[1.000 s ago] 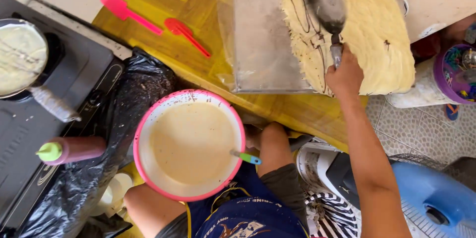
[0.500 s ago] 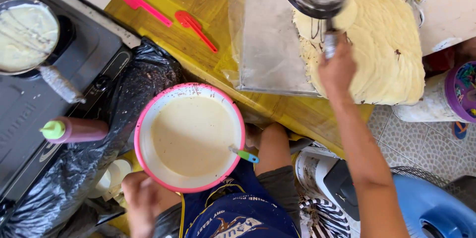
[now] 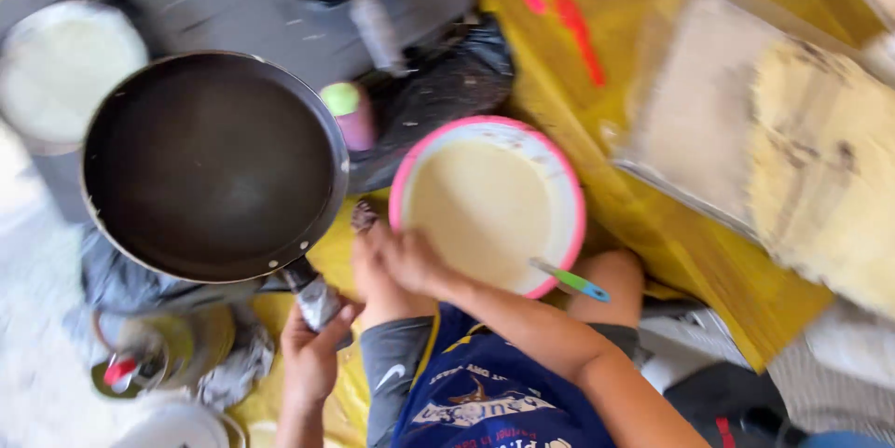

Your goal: Preparing and cooking crepes on multiple pans, including pouring batter, swirling pans, and flipping crepes onto a stack.

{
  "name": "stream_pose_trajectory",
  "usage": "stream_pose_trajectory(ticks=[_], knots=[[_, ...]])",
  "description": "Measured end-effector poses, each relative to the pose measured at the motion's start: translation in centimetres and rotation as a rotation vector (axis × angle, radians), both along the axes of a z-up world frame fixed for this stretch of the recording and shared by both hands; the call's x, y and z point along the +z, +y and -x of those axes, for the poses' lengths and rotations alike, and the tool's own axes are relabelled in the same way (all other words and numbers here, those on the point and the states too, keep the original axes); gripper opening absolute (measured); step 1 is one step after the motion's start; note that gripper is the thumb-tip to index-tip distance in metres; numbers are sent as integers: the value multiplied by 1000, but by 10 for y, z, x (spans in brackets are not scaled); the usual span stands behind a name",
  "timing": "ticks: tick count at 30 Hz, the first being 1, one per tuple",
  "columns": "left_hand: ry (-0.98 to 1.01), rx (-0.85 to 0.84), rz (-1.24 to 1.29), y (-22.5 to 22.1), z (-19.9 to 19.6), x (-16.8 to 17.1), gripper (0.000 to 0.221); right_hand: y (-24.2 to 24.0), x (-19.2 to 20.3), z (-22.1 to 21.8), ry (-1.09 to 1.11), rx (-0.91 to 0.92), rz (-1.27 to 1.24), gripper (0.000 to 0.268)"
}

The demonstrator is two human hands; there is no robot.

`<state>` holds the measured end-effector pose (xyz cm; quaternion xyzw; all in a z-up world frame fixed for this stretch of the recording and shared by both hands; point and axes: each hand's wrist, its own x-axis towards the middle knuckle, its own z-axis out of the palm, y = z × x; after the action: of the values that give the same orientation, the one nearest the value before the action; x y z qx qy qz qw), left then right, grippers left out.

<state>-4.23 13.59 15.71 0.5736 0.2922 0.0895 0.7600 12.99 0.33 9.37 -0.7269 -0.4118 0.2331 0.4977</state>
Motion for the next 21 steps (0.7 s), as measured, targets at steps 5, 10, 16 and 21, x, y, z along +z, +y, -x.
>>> stream_pose_trajectory(ticks=[5,10,16,21], knots=[[264,283,27,45,86,-26,21,79,-83,-108,-325,-674,26,129],[456,225,43,38,77,-43,19,105,-86,-168,-223,-697,-144,103],[490,-95,23,-1,55,-78,31,-31,59,-128,-69,-421,288,99],[497,-485,38,-52,11,-93,32,-132,122,-62,-205,112,1426,102]])
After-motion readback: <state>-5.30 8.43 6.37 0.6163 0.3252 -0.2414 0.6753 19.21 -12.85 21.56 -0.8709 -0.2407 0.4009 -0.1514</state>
